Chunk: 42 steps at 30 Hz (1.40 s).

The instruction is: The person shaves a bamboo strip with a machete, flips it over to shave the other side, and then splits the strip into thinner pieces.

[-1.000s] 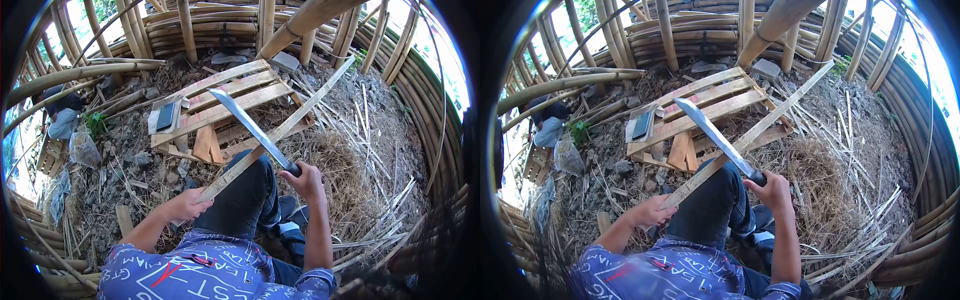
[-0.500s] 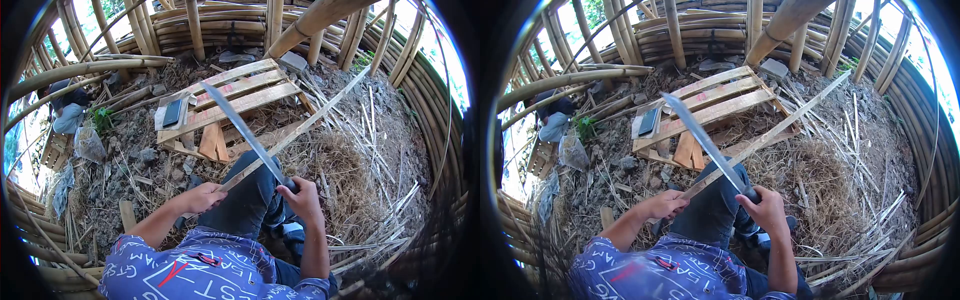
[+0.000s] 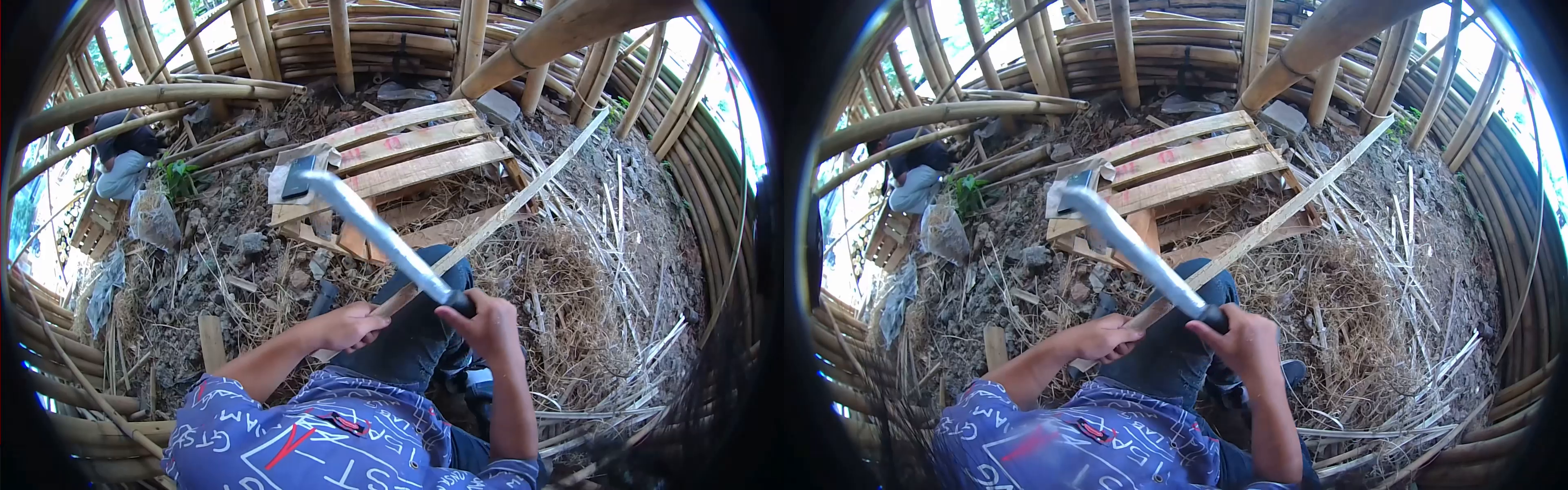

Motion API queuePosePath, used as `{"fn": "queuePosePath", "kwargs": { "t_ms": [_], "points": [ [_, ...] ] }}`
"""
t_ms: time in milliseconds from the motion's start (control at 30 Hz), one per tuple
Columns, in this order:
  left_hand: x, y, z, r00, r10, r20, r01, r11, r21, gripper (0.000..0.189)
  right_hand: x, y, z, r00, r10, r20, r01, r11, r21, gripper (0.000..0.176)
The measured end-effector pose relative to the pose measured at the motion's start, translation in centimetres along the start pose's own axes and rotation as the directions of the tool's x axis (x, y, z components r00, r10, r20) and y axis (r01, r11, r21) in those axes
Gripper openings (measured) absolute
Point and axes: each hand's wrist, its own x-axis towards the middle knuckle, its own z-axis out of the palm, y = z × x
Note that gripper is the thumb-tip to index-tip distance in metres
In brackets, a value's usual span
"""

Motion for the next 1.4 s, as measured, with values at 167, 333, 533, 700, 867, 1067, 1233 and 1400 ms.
{"fn": "queuePosePath", "kwargs": {
  "t_ms": [167, 333, 533, 700, 867, 1067, 1233, 1400],
  "points": [
    [-0.5, 0.4, 0.0, 0.999, -0.001, 0.041, 0.002, 0.999, -0.032, 0.028, 1.0, 4.4, -1.6, 0.961, 0.275, -0.034, -0.266, 0.95, 0.163, 0.052],
    [0.2, 0.1, -0.4, 0.998, -0.053, 0.029, 0.054, 0.998, -0.022, 0.025, 0.7, 4.0, -2.0, 0.971, 0.227, -0.078, -0.226, 0.974, 0.026, 0.052],
    [0.3, -0.2, 0.3, 1.0, -0.005, 0.005, 0.004, 0.998, 0.061, 0.024, 0.1, 2.7, -0.4, 0.988, 0.142, -0.057, -0.141, 0.99, 0.02, 0.054],
    [0.6, -1.6, -0.6, 0.985, 0.171, -0.012, -0.16, 0.941, 0.298, 0.026, 1.1, 4.7, -1.1, 0.987, 0.112, -0.119, -0.113, 0.994, -0.003, 0.056],
    [0.2, -1.1, -0.9, 0.959, 0.282, 0.032, -0.275, 0.897, 0.347, 0.033, 1.8, 5.7, -2.1, 0.977, 0.138, -0.16, -0.148, 0.987, -0.058, 0.055],
    [-0.1, -0.9, -0.3, 0.985, 0.172, -0.011, -0.156, 0.918, 0.365, 0.032, 1.1, 3.3, -2.2, 0.985, 0.052, -0.164, -0.078, 0.985, -0.155, 0.055],
    [0.0, -1.2, -0.3, 0.962, 0.272, -0.015, -0.238, 0.865, 0.442, 0.032, 1.2, 2.1, -2.5, 0.997, 0.06, -0.049, -0.067, 0.987, -0.146, 0.055],
    [-0.2, -1.9, -0.8, 0.96, 0.281, -0.017, -0.247, 0.869, 0.429, 0.031, 2.2, 4.8, -2.8, 0.994, 0.065, -0.084, -0.076, 0.988, -0.133, 0.053]
  ]
}}
